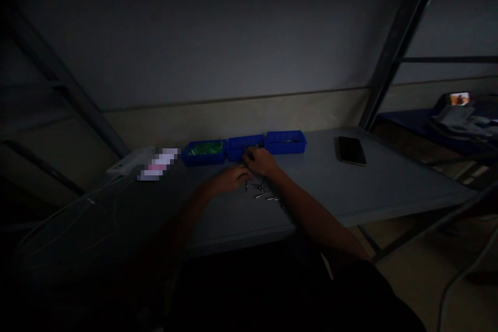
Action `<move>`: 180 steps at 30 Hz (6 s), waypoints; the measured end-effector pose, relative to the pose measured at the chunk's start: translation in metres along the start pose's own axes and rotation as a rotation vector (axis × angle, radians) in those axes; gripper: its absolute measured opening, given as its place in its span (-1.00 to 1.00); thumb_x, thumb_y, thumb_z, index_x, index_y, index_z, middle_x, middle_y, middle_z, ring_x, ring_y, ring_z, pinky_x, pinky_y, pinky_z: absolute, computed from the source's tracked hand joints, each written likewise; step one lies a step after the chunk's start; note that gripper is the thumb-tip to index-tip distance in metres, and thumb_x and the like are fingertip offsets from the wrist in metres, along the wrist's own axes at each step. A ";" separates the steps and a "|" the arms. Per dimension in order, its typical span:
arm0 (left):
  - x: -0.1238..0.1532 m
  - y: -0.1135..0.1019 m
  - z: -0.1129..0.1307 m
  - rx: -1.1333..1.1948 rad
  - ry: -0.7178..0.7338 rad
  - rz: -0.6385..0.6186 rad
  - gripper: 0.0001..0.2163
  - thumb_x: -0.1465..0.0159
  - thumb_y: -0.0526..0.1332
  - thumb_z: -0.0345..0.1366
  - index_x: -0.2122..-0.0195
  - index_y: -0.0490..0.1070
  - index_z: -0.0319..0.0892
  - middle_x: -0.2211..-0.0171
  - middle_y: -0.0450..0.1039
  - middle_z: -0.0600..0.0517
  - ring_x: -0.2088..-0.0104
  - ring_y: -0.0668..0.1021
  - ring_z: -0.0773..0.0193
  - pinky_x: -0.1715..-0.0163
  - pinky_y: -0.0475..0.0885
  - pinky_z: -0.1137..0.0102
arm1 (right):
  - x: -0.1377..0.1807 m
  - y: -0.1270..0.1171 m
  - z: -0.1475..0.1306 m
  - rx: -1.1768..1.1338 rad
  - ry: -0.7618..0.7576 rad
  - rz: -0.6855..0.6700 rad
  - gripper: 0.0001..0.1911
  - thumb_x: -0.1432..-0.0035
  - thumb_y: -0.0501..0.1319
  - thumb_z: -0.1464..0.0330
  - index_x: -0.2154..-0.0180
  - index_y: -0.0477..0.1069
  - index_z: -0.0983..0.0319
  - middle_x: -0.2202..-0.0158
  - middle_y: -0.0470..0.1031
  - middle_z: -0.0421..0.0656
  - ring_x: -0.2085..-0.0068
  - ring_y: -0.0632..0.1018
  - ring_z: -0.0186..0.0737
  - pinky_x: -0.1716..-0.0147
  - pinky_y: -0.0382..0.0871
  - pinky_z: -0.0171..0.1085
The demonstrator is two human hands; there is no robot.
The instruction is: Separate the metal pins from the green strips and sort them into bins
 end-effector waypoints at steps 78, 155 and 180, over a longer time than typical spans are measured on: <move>0.000 -0.018 -0.013 0.121 -0.132 0.456 -0.89 -0.21 0.06 -0.34 0.38 0.34 -0.22 0.45 0.42 0.03 0.38 0.47 0.29 0.34 0.36 0.42 | -0.001 -0.002 0.002 -0.108 -0.106 0.025 -0.66 -0.24 -0.01 0.30 0.44 0.42 0.31 0.51 0.44 -0.17 0.49 0.36 -0.37 0.48 0.06 -0.38; 0.006 -0.031 -0.022 -0.014 -0.274 0.311 -0.84 -0.24 -0.03 -0.32 0.48 0.21 -0.16 0.45 0.32 0.03 0.36 0.40 0.24 0.32 0.30 0.37 | 0.002 -0.002 0.002 -0.166 -0.172 -0.066 -0.82 -0.11 0.15 0.33 0.29 0.44 0.31 0.53 0.42 -0.22 0.52 0.34 -0.40 0.50 0.07 -0.41; 0.003 -0.023 -0.012 0.058 -0.148 0.540 -0.87 -0.25 0.01 -0.28 0.36 0.28 -0.18 0.48 0.35 0.06 0.41 0.41 0.30 0.35 0.29 0.42 | -0.002 -0.004 0.002 -0.068 -0.070 0.091 -0.72 -0.28 -0.04 0.29 0.33 0.36 0.28 0.44 0.46 -0.14 0.44 0.41 -0.34 0.43 0.13 -0.38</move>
Point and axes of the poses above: each hand's wrist, its own x-axis away from the middle knuckle, its own y-axis out of the palm, z = x × y, the point moved 1 cm from there along -x, towards the middle knuckle
